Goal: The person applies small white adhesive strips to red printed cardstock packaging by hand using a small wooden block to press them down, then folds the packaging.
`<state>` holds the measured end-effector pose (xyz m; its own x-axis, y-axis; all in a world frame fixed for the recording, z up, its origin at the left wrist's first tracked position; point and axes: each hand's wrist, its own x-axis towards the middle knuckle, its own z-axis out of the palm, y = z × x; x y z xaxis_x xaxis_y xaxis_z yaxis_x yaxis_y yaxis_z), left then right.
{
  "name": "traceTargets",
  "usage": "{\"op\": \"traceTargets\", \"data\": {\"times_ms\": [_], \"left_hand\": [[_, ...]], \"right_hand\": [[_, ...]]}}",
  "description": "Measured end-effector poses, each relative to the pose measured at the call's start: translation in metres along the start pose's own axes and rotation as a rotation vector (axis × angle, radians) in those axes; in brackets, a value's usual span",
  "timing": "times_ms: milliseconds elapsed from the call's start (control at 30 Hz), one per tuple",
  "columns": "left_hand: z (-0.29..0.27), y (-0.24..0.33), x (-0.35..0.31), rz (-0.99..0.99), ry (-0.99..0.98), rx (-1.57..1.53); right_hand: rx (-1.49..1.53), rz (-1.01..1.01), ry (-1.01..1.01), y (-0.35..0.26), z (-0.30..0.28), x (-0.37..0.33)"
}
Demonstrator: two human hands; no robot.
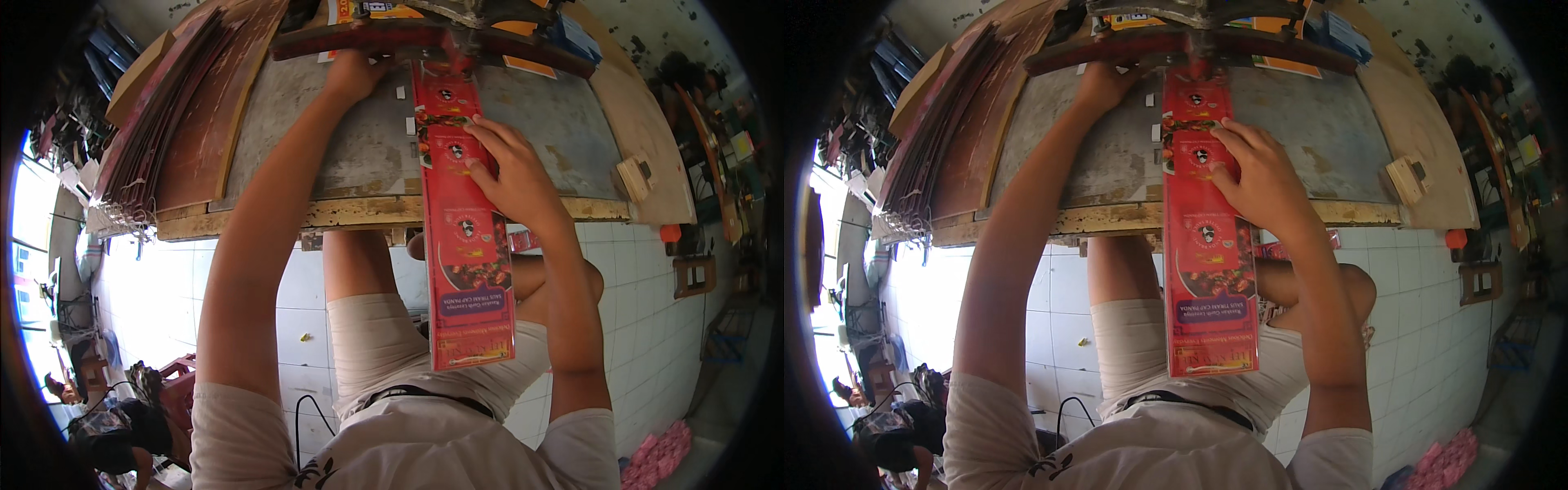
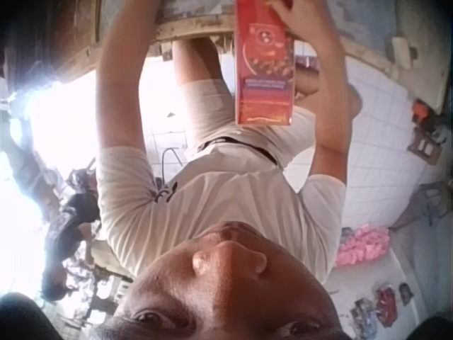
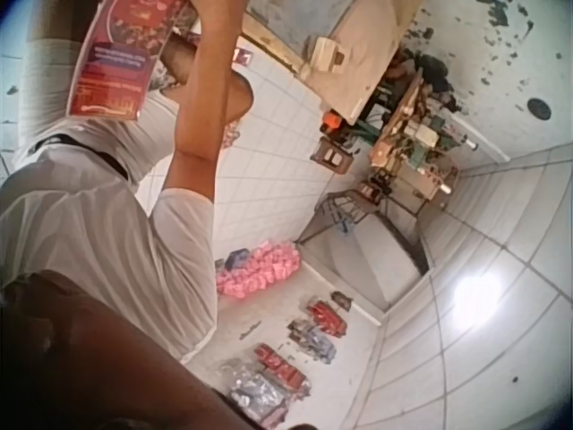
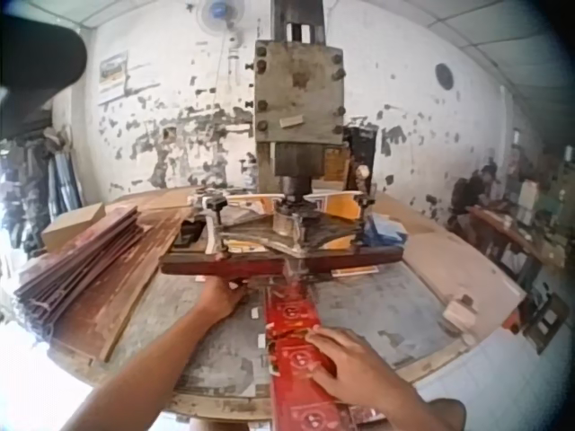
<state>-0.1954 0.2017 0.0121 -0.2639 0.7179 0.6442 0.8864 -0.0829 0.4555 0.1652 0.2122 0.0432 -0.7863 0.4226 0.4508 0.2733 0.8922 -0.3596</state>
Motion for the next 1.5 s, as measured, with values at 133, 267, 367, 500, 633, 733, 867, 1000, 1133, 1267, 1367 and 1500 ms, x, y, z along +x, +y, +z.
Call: {"op": "traceTargets", "data": {"times_ms": [133,267,367,500,633,733,867,1000,1133,1267,1367,1500], "left_hand": [[-0.016,0.027,-0.009,-0.078,-0.116,0.034],[-0.021,0.041,-0.016,-0.124,-0.116,0.010],[-0.018,0.044,-0.019,-0.123,-0.104,-0.029],[-0.017,0.036,-0.018,-0.065,-0.081,-0.056],[-0.016,0.036,-0.016,-0.045,-0.140,-0.046],[-0.015,0.035,-0.016,-0.053,-0.157,-0.057],[-0.015,0.035,-0.016,-0.046,-0.163,-0.097],[-0.015,0.034,-0.014,-0.033,-0.179,-0.070],[-0.018,0.035,-0.012,-0.075,-0.232,-0.039],[-0.017,0.038,-0.014,-0.085,-0.215,-0.035],[-0.016,0.038,-0.015,-0.012,-0.159,-0.047],[-0.017,0.036,-0.013,-0.077,-0.237,-0.042]], "right_hand": [[0.001,0.004,0.004,0.004,0.000,-0.002],[-0.010,0.002,0.009,0.005,0.002,-0.004],[-0.014,-0.005,0.015,0.007,0.003,-0.004],[-0.019,-0.008,0.014,0.007,0.005,-0.003],[-0.014,0.010,0.018,0.007,0.005,-0.005],[-0.012,0.006,0.018,0.008,0.006,-0.005],[-0.012,-0.002,0.024,0.008,0.006,-0.006],[-0.017,-0.007,0.025,0.006,0.006,-0.006],[-0.013,-0.003,0.020,0.005,0.004,-0.005],[-0.015,-0.001,0.022,0.003,0.004,-0.006],[-0.014,0.000,0.021,0.003,0.004,-0.005],[-0.006,0.005,0.022,0.005,0.005,-0.005]]}}
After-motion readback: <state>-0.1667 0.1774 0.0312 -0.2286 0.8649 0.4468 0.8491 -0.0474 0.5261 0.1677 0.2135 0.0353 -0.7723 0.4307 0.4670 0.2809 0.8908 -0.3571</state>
